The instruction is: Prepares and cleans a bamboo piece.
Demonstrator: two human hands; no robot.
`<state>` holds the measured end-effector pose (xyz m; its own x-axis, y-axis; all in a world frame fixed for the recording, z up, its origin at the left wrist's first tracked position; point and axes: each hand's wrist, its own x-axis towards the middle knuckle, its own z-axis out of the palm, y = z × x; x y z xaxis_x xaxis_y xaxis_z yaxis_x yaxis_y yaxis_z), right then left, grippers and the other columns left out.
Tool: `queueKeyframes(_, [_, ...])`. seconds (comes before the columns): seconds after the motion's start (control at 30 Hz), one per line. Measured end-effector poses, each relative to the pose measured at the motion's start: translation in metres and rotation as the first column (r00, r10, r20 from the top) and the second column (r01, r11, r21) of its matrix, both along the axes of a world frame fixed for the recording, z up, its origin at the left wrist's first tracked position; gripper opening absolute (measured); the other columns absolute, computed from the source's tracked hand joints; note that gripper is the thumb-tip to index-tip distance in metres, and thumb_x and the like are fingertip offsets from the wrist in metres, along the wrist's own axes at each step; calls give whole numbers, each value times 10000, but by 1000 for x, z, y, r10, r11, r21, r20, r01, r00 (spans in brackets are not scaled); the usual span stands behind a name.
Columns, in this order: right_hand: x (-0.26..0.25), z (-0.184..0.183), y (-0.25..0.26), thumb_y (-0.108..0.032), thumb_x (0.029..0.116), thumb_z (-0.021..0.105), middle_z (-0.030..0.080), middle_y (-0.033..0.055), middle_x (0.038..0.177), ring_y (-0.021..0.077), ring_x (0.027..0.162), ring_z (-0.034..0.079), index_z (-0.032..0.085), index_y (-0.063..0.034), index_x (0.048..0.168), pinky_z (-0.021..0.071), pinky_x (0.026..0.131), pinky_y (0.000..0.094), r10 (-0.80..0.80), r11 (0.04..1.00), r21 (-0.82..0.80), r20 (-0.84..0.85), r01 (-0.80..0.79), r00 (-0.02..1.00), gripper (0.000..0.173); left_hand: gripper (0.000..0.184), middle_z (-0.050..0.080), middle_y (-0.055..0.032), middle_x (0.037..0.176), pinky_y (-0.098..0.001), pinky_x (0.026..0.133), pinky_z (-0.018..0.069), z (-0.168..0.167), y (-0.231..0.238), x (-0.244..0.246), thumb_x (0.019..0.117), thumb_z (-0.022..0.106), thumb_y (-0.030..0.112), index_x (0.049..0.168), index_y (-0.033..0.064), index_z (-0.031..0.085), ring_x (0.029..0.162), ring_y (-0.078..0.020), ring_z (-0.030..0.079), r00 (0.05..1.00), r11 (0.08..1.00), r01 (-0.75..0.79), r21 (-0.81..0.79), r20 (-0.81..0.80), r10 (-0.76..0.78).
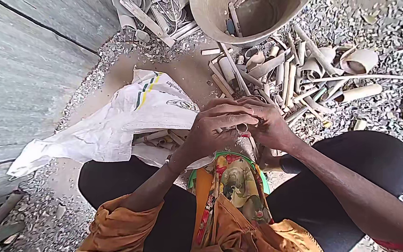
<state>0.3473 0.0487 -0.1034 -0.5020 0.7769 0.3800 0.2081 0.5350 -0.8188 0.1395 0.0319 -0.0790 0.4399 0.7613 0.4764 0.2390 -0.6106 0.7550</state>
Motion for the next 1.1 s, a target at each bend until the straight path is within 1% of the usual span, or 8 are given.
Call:
queueKeyframes(0.07, [0, 0, 0, -1, 798, 672, 736, 108, 1083, 187, 1163, 648, 752, 18, 1012, 497, 1047, 297, -26, 999, 21, -15, 26, 1000, 229, 161, 733, -63, 1122, -308, 1036, 481, 2, -2, -1, 882, 778, 116, 1038, 85, 807, 1177, -175, 618, 997, 997, -69, 45, -34, 71])
queueKeyframes(0.17, [3, 5, 0, -108, 821, 757, 731, 45, 1011, 99, 1022, 629, 772, -18, 1041, 503, 910, 212, -99, 994, 37, -1, 99, 995, 238, 248, 695, -76, 1093, -214, 901, 549, 6, -1, -3, 869, 803, 127, 1090, 24, 758, 1033, -88, 652, 989, 989, -146, -32, -14, 145])
queueKeyframes(0.37, [11, 15, -2, -274, 899, 744, 677, 113, 805, 141, 749, 631, 781, -14, 1062, 509, 703, 232, -246, 898, 393, 81, 196, 966, 309, 302, 732, -58, 1072, -236, 821, 626, 12, 6, -10, 847, 805, 69, 1124, -17, 721, 937, -71, 719, 988, 980, -131, -153, 57, 141])
queueKeyframes(0.47, [15, 21, -1, -296, 921, 749, 706, 130, 868, 124, 786, 650, 754, 9, 1089, 525, 726, 211, -231, 879, 436, 41, 191, 972, 349, 212, 742, -78, 1075, -252, 833, 633, 23, 5, -9, 818, 803, 0, 1020, -21, 740, 974, -102, 727, 989, 995, -78, -61, 118, 85])
queueKeyframes(0.57, [12, 54, -1, -247, 904, 790, 743, 76, 985, 30, 911, 682, 738, 1, 1072, 562, 827, 168, -215, 901, 349, -157, 258, 964, 304, 98, 763, -33, 1063, -275, 878, 626, 57, 8, -5, 840, 782, 4, 924, 45, 751, 1038, -114, 725, 980, 992, -82, 96, 188, 63])
queueKeyframes(0.77, [-9, 171, -27, -220, 962, 727, 746, 51, 1043, -10, 1013, 668, 702, 4, 1130, 539, 906, 133, -255, 782, 491, -311, 384, 916, 281, 268, 743, 43, 1187, -238, 923, 611, 163, 1, -6, 940, 749, 164, 1201, 126, 699, 1095, -75, 704, 965, 938, -86, 335, 261, -4])
queueKeyframes(0.9, [-18, 223, -46, -273, 986, 698, 744, 56, 1031, -9, 987, 672, 676, -4, 1127, 537, 869, 119, -267, 649, 619, -358, 441, 895, 304, 348, 739, 59, 1193, -210, 930, 602, 220, -13, -5, 935, 753, 213, 1253, 128, 641, 1103, -74, 702, 950, 903, -75, 423, 306, -64])
queueKeyframes(1.1, [-23, 231, -73, -301, 993, 692, 694, 44, 948, 11, 918, 649, 677, -48, 1115, 506, 837, 110, -329, 583, 666, -329, 465, 885, 281, 325, 738, 89, 1183, -183, 908, 594, 222, -40, -6, 943, 751, 246, 1243, 181, 643, 1082, -36, 702, 927, 892, -94, 443, 365, -84])
